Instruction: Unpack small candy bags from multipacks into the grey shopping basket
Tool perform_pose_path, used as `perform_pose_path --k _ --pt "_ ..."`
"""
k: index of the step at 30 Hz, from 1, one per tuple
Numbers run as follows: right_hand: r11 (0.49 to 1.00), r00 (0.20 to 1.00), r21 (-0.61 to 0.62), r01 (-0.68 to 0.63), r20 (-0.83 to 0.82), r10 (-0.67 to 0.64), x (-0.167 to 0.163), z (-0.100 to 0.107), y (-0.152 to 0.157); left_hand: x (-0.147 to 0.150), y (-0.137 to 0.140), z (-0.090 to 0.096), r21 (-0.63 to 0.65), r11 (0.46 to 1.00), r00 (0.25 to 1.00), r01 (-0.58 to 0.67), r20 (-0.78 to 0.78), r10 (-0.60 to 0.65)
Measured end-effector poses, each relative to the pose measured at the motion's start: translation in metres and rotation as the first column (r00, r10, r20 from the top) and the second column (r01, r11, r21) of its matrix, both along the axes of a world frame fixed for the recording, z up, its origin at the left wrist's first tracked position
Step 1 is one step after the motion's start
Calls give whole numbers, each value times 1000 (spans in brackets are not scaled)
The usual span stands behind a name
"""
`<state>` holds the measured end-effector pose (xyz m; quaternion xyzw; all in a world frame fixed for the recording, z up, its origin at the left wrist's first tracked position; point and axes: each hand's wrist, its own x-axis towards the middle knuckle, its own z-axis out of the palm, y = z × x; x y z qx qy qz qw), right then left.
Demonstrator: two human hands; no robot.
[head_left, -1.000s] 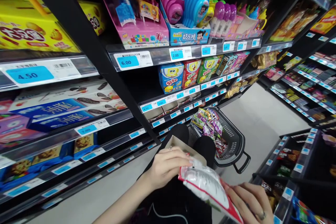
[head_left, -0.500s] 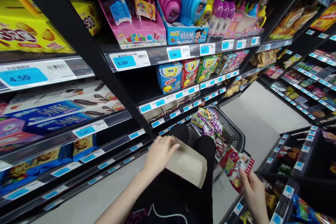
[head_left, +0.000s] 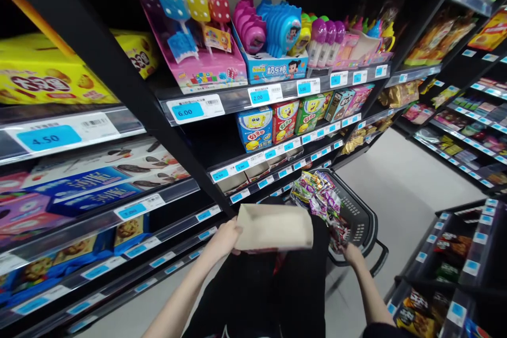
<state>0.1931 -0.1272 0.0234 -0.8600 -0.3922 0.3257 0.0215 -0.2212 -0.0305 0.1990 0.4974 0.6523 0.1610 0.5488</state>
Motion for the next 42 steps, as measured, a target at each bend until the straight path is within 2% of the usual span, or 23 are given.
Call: perform_pose_path --k 3,7,12,16,19,21,23,25,27,29,30,32,34,36,39,42 --pt "998 986 35 -57 -157 61 -27 -25 -17 2 11 -1 -2 973 957 -231 183 227" --pt "989 959 147 14 -281 28 -58 -45 -61 21 23 -10 -80 880 792 -468 405 458" --pt "941 914 263 214 -395 -97 -78 -44 -107 43 27 -23 -201 769 558 -606 581 592" --pt "892 881 309 330 -439 -175 -95 -34 -122 53 33 -23 -280 698 411 -659 643 646" --pt "853 875 351 385 -434 -217 -105 -22 -121 57 34 -17 -438 696 362 -569 627 690" --pt "820 871 386 423 -424 -250 -110 -10 -114 59 26 -12 -577 691 363 -435 590 721" --pt "781 864 432 451 -431 -260 -119 8 -103 62 11 -9 -703 661 382 -263 553 740" --pt "725 849 507 466 -488 -204 -133 32 -89 67 -7 -11 -790 607 402 -91 528 748" --pt "645 810 601 473 -584 -50 -152 61 -73 74 -25 -19 -838 543 411 47 512 755" --pt "611 785 660 436 -611 100 -173 88 -57 83 -38 -31 -860 491 407 138 501 764" --pt "597 785 679 426 -606 130 -182 100 -49 88 -43 -38 -866 469 405 170 496 768" --pt "581 835 707 404 -545 82 -195 117 -33 95 -48 -51 -872 433 409 229 490 770" --pt "575 907 744 340 -421 9 -200 124 -16 96 -47 -62 -870 400 421 287 490 763" --pt "550 958 802 236 -286 6 -200 125 3 92 -42 -68 -861 378 429 340 500 752" --pt "456 987 888 66 -126 103 -198 123 32 81 -26 -74 -839 377 431 392 530 731" --pt "362 983 924 -124 65 169 -199 122 59 72 -6 -81 -811 413 430 414 574 696"
